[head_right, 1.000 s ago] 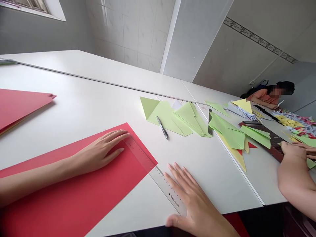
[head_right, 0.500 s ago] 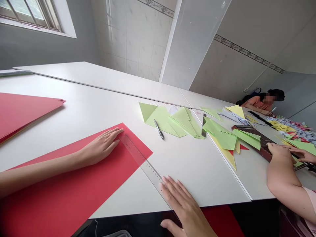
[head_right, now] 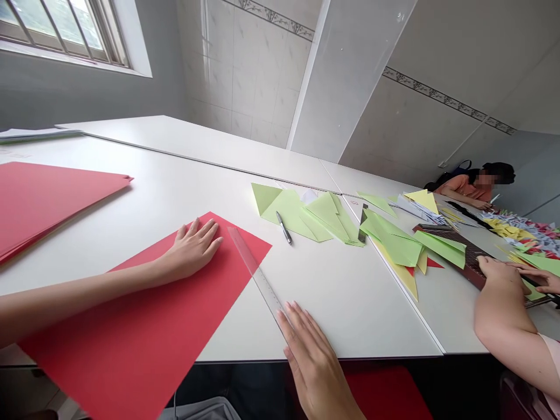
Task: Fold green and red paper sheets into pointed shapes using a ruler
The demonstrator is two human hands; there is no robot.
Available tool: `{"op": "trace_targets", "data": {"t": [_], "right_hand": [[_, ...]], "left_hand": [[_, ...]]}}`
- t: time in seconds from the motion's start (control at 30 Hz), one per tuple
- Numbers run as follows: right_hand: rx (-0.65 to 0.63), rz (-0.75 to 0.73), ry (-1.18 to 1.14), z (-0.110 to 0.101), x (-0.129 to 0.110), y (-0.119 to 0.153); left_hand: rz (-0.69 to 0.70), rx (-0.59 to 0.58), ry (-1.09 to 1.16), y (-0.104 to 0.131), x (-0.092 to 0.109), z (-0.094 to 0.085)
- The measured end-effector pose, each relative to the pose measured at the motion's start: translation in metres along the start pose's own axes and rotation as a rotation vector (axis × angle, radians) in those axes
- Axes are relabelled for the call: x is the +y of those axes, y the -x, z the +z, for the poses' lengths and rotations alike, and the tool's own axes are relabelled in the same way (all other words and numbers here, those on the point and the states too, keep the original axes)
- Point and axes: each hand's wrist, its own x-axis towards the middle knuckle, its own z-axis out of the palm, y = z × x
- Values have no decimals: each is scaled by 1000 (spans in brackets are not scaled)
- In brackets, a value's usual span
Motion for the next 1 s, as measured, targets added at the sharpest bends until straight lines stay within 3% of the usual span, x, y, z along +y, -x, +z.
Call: {"op": "trace_targets", "data": {"t": [0.17, 0.5, 0.7, 0.87, 1.0], "right_hand": [[65, -55, -57, 15, -22, -22], [-243, -191, -69, 8, -31, -47], [-318, -202, -134, 6, -23, -57], [-318, -229, -205, 3, -11, -56], [-349, -244, -257, -6, 1, -56]], "left_hand": [[-150, 61, -130, -11, 13, 13], [27, 46, -261, -5, 3, 0], [46, 69, -282, -1, 0, 3], [87, 78, -234, 5, -15, -3], [230, 51, -153, 13, -40, -15]]}}
